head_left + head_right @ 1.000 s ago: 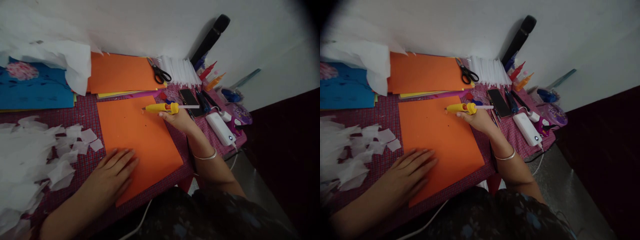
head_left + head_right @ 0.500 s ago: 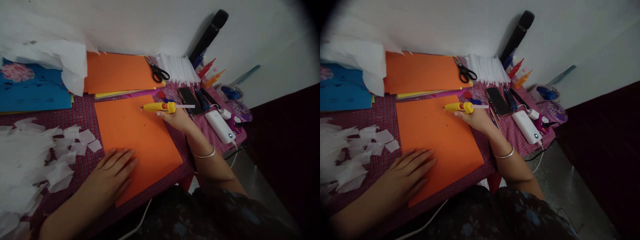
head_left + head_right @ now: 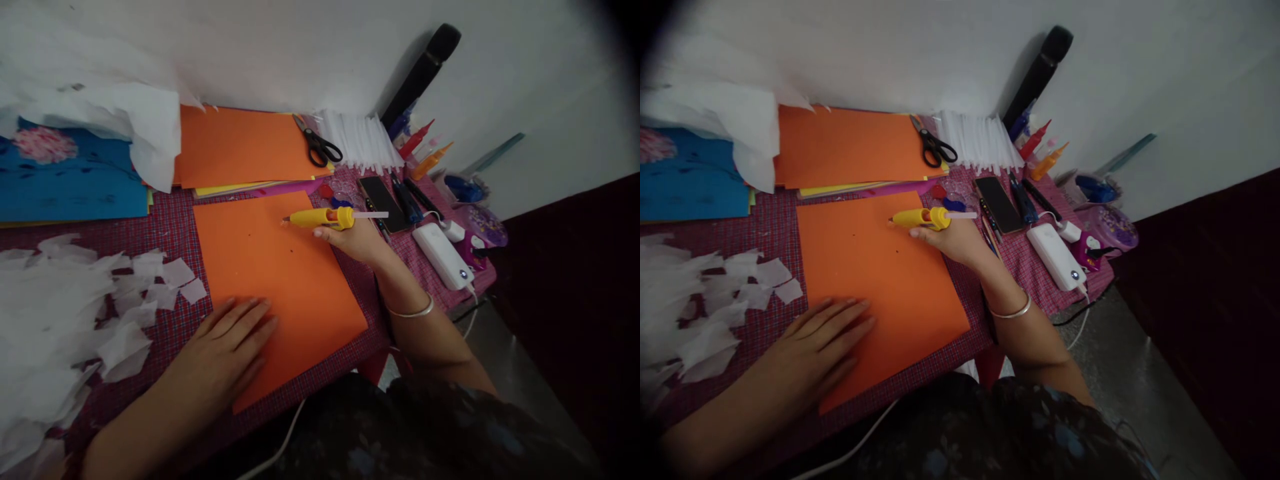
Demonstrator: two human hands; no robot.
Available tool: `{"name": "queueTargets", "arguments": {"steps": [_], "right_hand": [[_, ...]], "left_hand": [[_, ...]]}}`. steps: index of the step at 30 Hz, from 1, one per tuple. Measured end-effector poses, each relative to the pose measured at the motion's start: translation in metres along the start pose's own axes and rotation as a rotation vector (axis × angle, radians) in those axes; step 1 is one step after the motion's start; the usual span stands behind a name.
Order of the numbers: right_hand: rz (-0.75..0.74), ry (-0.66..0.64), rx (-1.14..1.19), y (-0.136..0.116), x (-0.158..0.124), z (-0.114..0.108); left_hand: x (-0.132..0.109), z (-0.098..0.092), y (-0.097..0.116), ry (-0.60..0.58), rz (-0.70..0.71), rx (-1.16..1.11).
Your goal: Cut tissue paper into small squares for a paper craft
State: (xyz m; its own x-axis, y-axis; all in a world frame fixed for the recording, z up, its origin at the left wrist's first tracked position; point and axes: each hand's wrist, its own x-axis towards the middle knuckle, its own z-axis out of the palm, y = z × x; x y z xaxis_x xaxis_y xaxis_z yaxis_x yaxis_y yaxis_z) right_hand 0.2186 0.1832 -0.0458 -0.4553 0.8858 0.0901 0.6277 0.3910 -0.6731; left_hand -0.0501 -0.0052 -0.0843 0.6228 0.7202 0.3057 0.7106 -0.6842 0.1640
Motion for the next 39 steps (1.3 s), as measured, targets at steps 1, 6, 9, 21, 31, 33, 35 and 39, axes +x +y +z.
{"name": "queueTargets", "arguments": {"steps": [1,6,9,21,31,33,35,39], "right_hand": [[-0.003,0.0,0.008,-0.0009,-0.0005,0.0003],[-0.016,-0.023,0.105,0.0019,-0.0027,0.0022],[-0.004,-0.018,0.123,0.0059,-0.0024,0.0006],[0.02,0.002,0.086,0.0052,-0.003,-0.0032],[0.031,0.052,0.059,0.0016,-0.0024,0.0018],[0.019,0.037,0.044,0.0031,-0.0026,0.0023],[0.027,0.018,0.037,0.0052,-0.0024,0.0024],[0.081,0.044,0.033,0.0071,-0.0016,0.0008]], "left_hand": [[-0.0003,0.0002,0.0006,-0.002,-0.014,-0.007],[-0.0021,0.0025,0.0018,-0.026,-0.051,-0.013],[-0.0024,0.003,0.0006,-0.031,-0.044,-0.013],[-0.0018,0.0029,0.0014,-0.039,-0.039,0.003],[-0.0021,0.0043,-0.001,-0.04,-0.026,-0.017],[-0.0026,0.0049,-0.0009,-0.062,-0.037,-0.019],[-0.0033,0.0059,-0.0004,-0.076,-0.046,-0.01],[-0.0043,0.0078,0.0001,-0.038,-0.037,0.0]]}}
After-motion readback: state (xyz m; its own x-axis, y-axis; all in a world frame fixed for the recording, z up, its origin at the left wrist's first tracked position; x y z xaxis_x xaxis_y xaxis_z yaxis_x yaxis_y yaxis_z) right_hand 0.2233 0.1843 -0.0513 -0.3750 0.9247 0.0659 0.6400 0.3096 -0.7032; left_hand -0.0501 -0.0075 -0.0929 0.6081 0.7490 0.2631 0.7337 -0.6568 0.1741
